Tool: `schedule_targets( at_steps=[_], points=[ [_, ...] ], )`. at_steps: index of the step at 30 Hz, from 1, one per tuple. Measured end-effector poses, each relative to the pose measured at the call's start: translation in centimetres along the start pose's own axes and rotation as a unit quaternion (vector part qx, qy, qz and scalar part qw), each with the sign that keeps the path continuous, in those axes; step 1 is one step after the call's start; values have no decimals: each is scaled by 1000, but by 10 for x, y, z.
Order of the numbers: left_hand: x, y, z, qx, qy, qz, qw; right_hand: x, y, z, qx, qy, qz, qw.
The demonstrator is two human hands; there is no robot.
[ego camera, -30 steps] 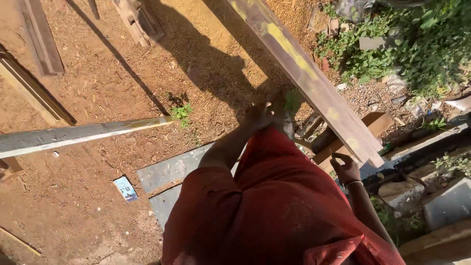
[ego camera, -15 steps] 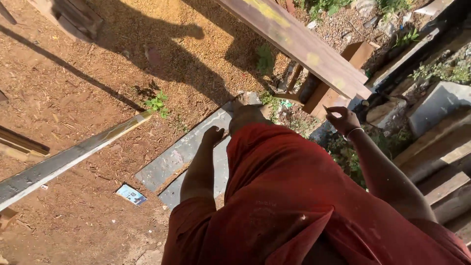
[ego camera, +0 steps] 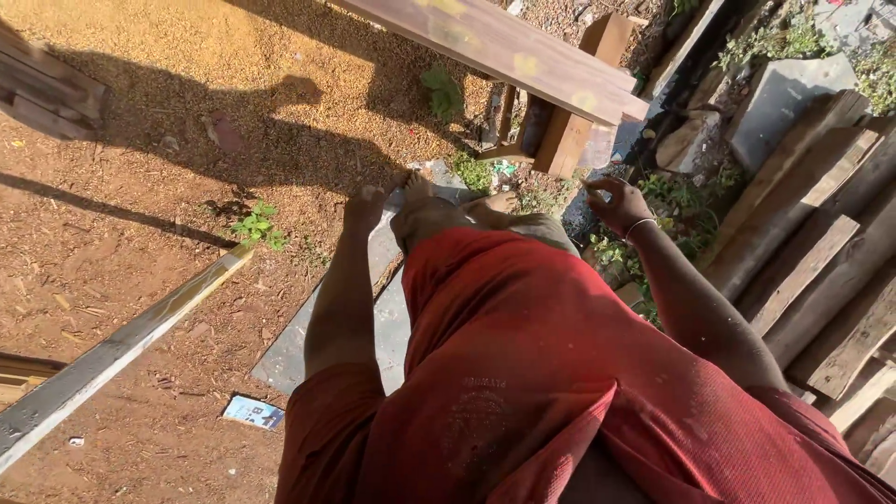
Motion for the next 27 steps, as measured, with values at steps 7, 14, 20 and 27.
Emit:
schedule_targets(
  at_steps=[7,14,20,27],
  points=[
    [40,-20,28,149,279,41,948,-8,-6,-39,-63,-94,23,993],
    [37,-100,1,171,327,-80,926,-59,25,-94,-62,50,36,996],
    [10,-183,-129,155,223,-145,951,-109,63,-172,-101,63,18,993],
    [16,-231,-187,198,326,-109,918,-122,62,-266,-192,-56,140,970]
  ],
)
Point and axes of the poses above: each hand's wrist, its own x-axis away from the middle knuckle, its own y-axis out of the back of the hand, z = x × y, the point moved 6 cm from there along -x, towards the middle knuckle, and after that the axes turned 8 degrees about -y, right-handed, at the moved point
